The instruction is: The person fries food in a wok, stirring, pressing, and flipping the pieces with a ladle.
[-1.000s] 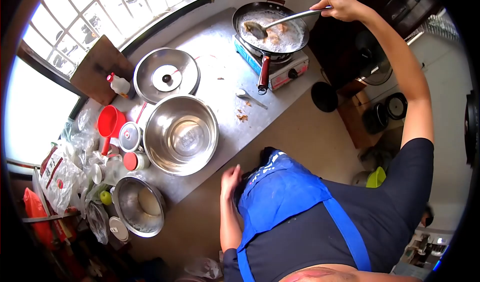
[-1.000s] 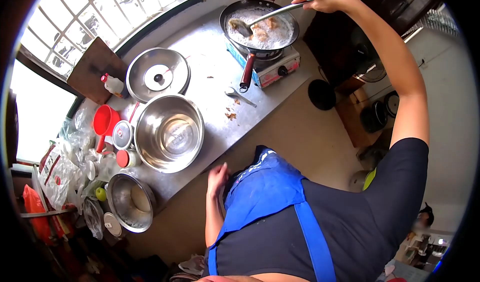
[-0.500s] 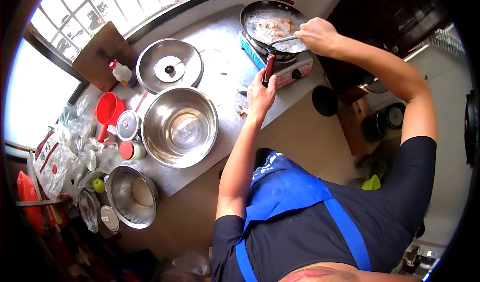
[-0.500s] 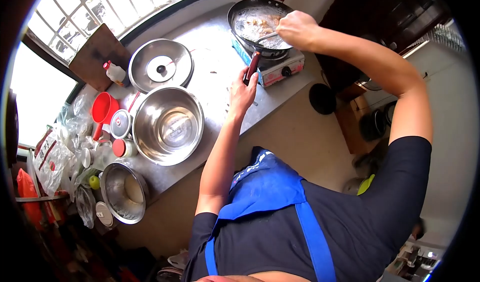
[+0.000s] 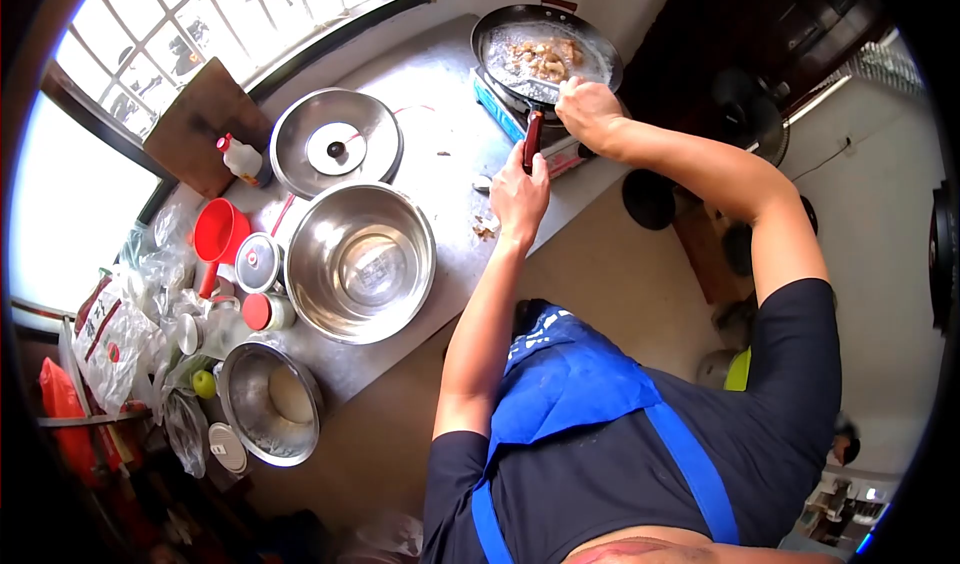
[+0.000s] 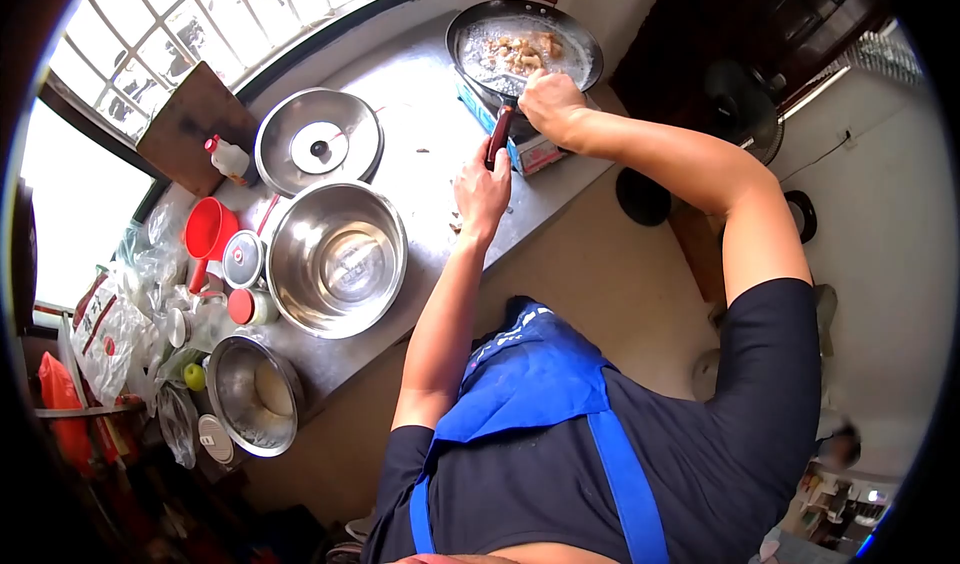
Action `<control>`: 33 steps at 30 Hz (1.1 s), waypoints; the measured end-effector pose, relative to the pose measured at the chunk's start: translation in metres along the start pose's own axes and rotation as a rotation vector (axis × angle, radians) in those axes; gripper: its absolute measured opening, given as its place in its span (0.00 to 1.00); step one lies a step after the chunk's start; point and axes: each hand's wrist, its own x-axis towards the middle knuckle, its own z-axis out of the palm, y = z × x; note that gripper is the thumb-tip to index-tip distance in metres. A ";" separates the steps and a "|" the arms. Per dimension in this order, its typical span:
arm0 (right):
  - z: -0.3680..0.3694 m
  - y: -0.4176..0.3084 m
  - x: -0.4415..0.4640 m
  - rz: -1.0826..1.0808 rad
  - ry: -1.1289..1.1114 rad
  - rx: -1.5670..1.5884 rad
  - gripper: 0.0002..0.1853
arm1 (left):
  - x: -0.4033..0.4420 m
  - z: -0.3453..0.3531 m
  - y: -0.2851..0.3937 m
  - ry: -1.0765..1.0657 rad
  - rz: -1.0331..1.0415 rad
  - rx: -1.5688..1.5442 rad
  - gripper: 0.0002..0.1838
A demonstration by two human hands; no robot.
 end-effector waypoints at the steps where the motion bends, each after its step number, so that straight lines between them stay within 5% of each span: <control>1: -0.001 0.004 0.000 0.000 -0.012 0.037 0.10 | -0.002 0.002 -0.003 -0.006 -0.003 0.002 0.23; 19: 0.012 0.126 -0.067 0.463 -0.030 0.601 0.13 | 0.001 0.018 -0.013 0.062 0.009 -0.093 0.24; 27: 0.010 0.149 -0.098 0.659 -0.204 0.778 0.17 | 0.001 0.015 -0.014 0.012 -0.033 -0.096 0.24; 33: 0.042 0.172 -0.124 0.664 -0.237 0.999 0.18 | 0.008 0.019 -0.021 -0.056 -0.050 -0.110 0.24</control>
